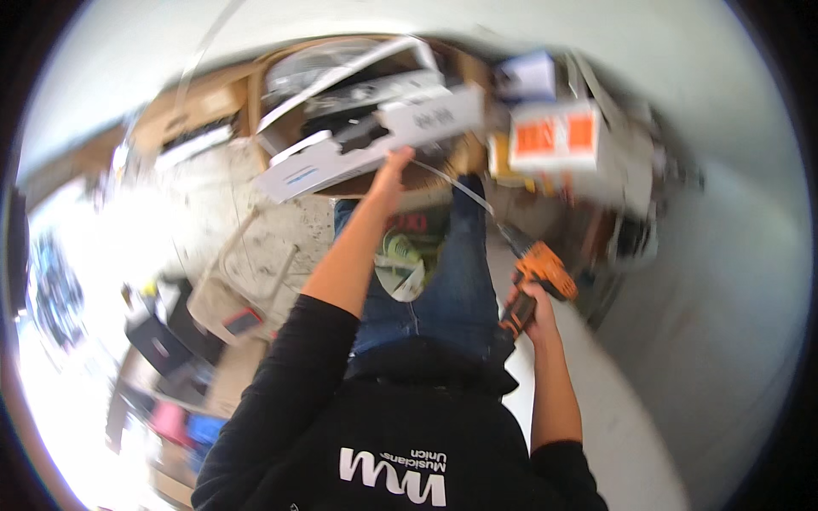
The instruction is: The person uses a cordless drill to attach metal brackets to a wooden board, then positions the board upright and handles a plastic bag and other hardware items in a cluttered room.
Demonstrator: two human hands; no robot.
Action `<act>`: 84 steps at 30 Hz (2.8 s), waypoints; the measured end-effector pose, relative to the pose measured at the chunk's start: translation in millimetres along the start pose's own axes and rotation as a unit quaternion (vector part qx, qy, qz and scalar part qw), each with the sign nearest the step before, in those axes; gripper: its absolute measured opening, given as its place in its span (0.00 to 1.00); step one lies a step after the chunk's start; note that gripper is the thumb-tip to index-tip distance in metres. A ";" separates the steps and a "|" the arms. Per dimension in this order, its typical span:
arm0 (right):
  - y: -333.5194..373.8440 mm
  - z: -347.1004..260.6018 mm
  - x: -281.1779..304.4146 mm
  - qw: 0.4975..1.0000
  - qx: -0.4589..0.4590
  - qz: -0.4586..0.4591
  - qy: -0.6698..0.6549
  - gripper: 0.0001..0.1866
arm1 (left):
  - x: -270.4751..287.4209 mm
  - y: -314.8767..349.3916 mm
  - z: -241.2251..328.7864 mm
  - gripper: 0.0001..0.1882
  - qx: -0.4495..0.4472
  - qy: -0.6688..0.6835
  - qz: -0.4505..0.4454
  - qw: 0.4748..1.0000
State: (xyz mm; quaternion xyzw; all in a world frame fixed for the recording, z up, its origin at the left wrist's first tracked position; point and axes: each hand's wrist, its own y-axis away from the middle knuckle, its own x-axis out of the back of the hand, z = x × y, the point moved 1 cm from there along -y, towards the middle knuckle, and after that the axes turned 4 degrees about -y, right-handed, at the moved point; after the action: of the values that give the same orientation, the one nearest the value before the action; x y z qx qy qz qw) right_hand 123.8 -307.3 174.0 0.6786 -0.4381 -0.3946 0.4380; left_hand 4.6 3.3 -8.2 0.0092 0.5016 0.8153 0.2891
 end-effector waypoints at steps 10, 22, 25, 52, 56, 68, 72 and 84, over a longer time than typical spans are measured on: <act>-5.7 170.4 -53.4 0.903 0.010 0.065 -0.425 0.21 | 36.7 -75.3 -7.3 0.35 -0.040 -0.465 -0.126 0.875; -44.6 216.2 -52.0 0.859 0.032 0.025 -0.511 0.21 | 45.6 -48.0 -10.8 0.25 -0.234 -0.811 -0.145 0.517; -46.9 226.5 -60.4 0.846 0.048 0.042 -0.530 0.21 | 41.8 -50.7 -9.6 0.24 -0.230 -0.822 -0.140 0.502; -71.1 149.8 8.1 0.740 0.159 0.046 -0.652 0.21 | 11.2 -63.5 10.1 0.27 -0.109 -0.936 -0.135 0.306; -84.3 86.5 79.7 0.749 0.227 0.075 -0.619 0.23 | 6.4 -65.2 3.9 0.29 -0.089 -0.958 -0.122 0.245; -110.1 -48.7 221.5 0.648 0.256 0.130 -0.705 0.16 | -76.6 -174.9 -57.4 0.22 0.232 -0.801 -0.262 0.487; -140.8 -64.7 284.4 0.701 0.164 0.219 -0.658 0.12 | -291.3 -171.4 -99.2 0.19 0.075 -0.769 -0.207 0.601; -245.7 -30.2 357.1 0.529 0.078 0.225 -0.814 0.13 | -558.9 -261.1 -400.7 0.15 -0.216 -0.881 -0.411 0.095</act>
State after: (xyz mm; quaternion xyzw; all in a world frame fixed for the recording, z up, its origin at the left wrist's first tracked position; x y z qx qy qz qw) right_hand 321.6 -578.5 -102.0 -0.0266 -0.7719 -0.6289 -0.0890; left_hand 468.4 -504.9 -268.5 0.4505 -0.3792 0.0582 0.8062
